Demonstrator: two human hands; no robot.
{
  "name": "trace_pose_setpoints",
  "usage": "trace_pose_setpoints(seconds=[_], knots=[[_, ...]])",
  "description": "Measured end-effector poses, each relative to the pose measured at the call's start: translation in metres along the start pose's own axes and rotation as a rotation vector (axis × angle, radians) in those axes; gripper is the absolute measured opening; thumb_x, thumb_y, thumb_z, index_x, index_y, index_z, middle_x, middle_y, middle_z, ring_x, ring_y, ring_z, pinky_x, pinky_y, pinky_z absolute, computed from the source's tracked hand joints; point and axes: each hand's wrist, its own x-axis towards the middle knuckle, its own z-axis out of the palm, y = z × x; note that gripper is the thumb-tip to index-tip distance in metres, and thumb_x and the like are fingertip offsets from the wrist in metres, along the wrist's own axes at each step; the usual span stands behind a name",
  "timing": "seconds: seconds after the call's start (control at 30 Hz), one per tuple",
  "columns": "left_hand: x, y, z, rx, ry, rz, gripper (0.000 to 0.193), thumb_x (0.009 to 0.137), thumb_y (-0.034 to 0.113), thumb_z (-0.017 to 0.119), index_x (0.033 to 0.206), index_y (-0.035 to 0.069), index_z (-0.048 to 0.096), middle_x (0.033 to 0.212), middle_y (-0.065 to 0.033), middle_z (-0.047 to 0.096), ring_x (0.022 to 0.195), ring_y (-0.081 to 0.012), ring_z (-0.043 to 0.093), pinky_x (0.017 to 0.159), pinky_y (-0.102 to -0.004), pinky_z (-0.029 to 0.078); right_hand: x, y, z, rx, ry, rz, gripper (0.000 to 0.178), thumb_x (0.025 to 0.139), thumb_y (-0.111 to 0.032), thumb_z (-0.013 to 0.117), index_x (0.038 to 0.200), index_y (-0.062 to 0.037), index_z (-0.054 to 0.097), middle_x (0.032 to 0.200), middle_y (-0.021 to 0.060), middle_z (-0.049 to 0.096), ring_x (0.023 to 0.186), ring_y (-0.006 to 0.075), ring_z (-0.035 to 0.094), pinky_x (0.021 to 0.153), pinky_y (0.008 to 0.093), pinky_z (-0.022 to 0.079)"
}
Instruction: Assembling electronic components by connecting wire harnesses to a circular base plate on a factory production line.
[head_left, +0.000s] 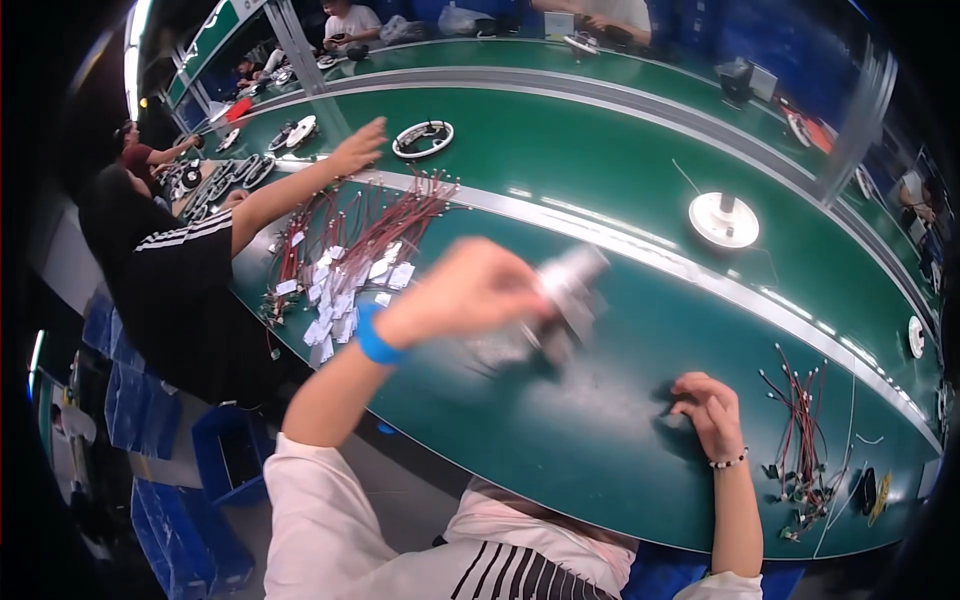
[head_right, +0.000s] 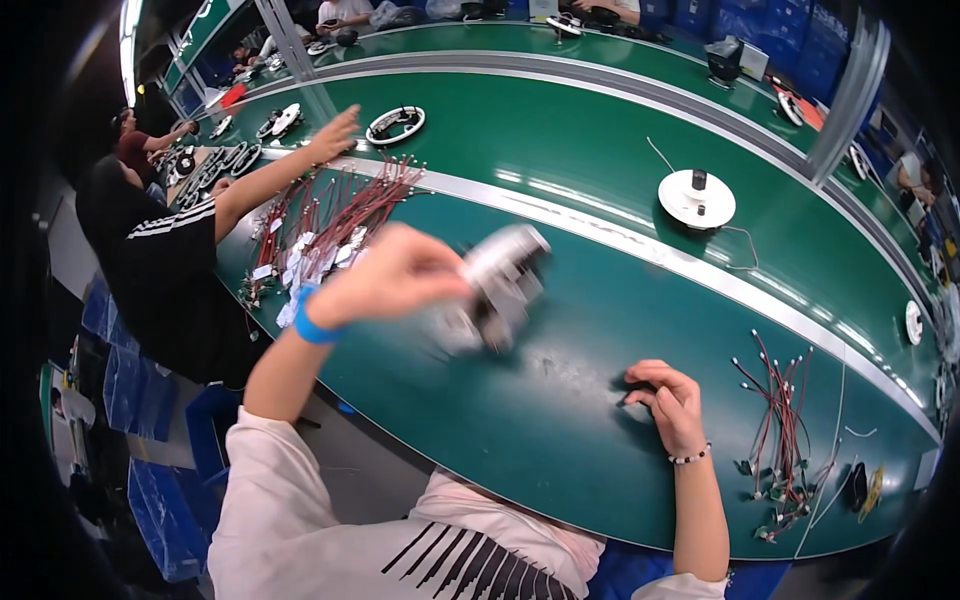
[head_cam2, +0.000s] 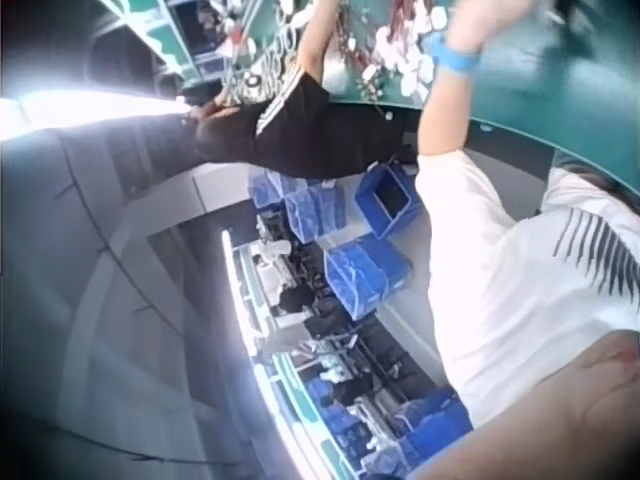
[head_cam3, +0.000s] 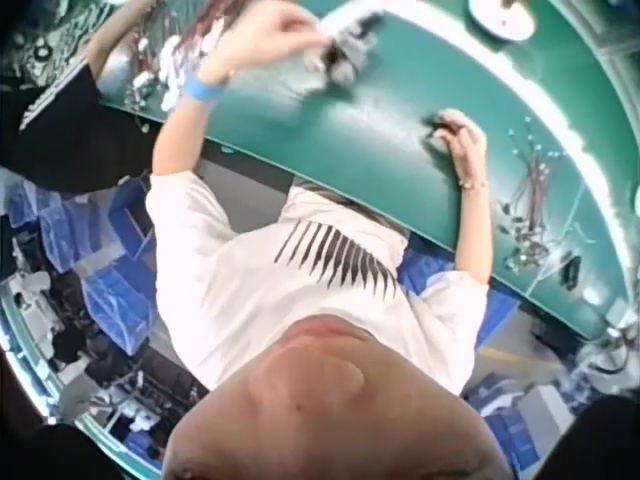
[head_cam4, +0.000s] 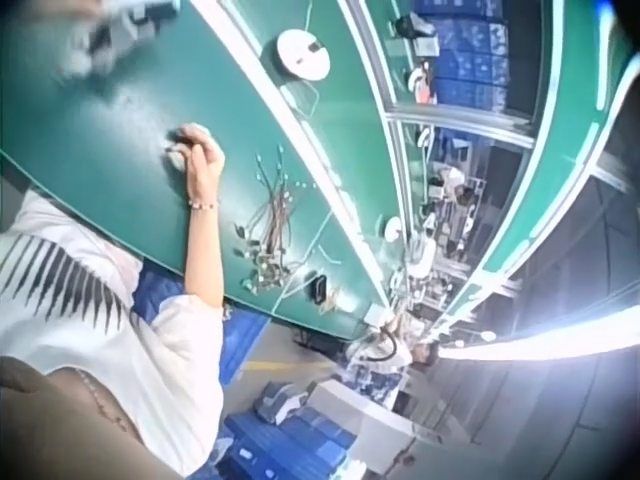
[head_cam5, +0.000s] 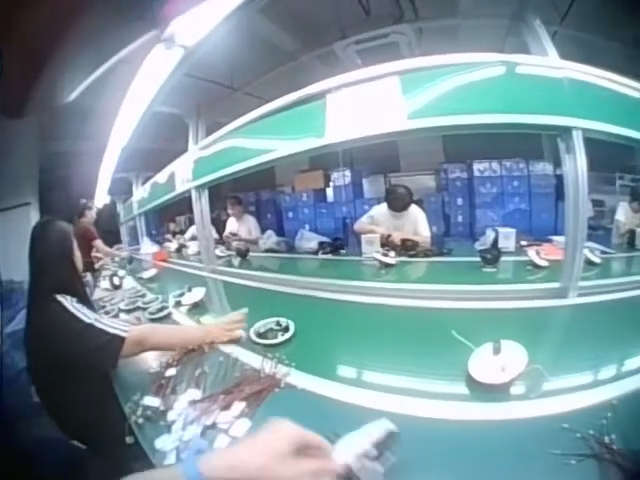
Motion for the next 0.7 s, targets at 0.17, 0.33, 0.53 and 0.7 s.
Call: trace_pose_setpoints(seconds=[0.17,0.33,0.53,0.7], knots=[[-0.01,-0.093,-0.095,0.842,0.455,-0.286,0.022,0.066,0.021,0.065,0.071,0.0,0.062,0.062,-0.016,0.057,0.059,-0.0268,0.058,0.052,-0.0357,0.043,0.004,0.009,0.002,-0.05,-0.006,0.009,0.027,0.078,-0.019,0.054,0.09,0.0048,0.054,0.094,0.0147,0.049,0.087,0.0217,0.05,0.066,0.0296,0.046],[-0.018,-0.193,-0.124,1.221,0.489,-0.534,0.016,0.067,0.02,0.061,0.067,0.004,0.06,0.071,-0.0169,0.058,0.067,-0.0311,0.058,0.06,-0.0384,0.047,0.0,0.011,-0.001,-0.023,0.06,0.033,0.022,0.077,-0.014,0.055,0.086,0.0051,0.055,0.089,0.0147,0.051,0.083,0.0216,0.052,0.066,0.0296,0.047],[-0.01,-0.236,-0.117,1.289,0.272,-0.684,0.011,0.074,0.01,0.049,0.074,0.007,0.059,0.079,-0.0141,0.059,0.075,-0.0294,0.059,0.062,-0.0405,0.048,-0.006,0.008,-0.007,-0.07,0.097,0.046,0.014,0.077,-0.009,0.055,0.081,0.005,0.057,0.085,0.0126,0.054,0.077,0.0186,0.054,0.068,0.0275,0.046],[0.07,-0.173,-0.086,1.491,-0.1,-0.662,0.035,0.064,0.03,0.064,0.093,0.011,0.059,0.096,-0.0082,0.057,0.095,-0.0254,0.051,0.081,-0.0529,0.036,0.002,0.008,-0.009,-0.174,0.019,0.078,0.01,0.077,-0.005,0.055,0.081,0.003,0.059,0.086,0.0098,0.054,0.077,0.0164,0.053,0.07,0.0262,0.044]])
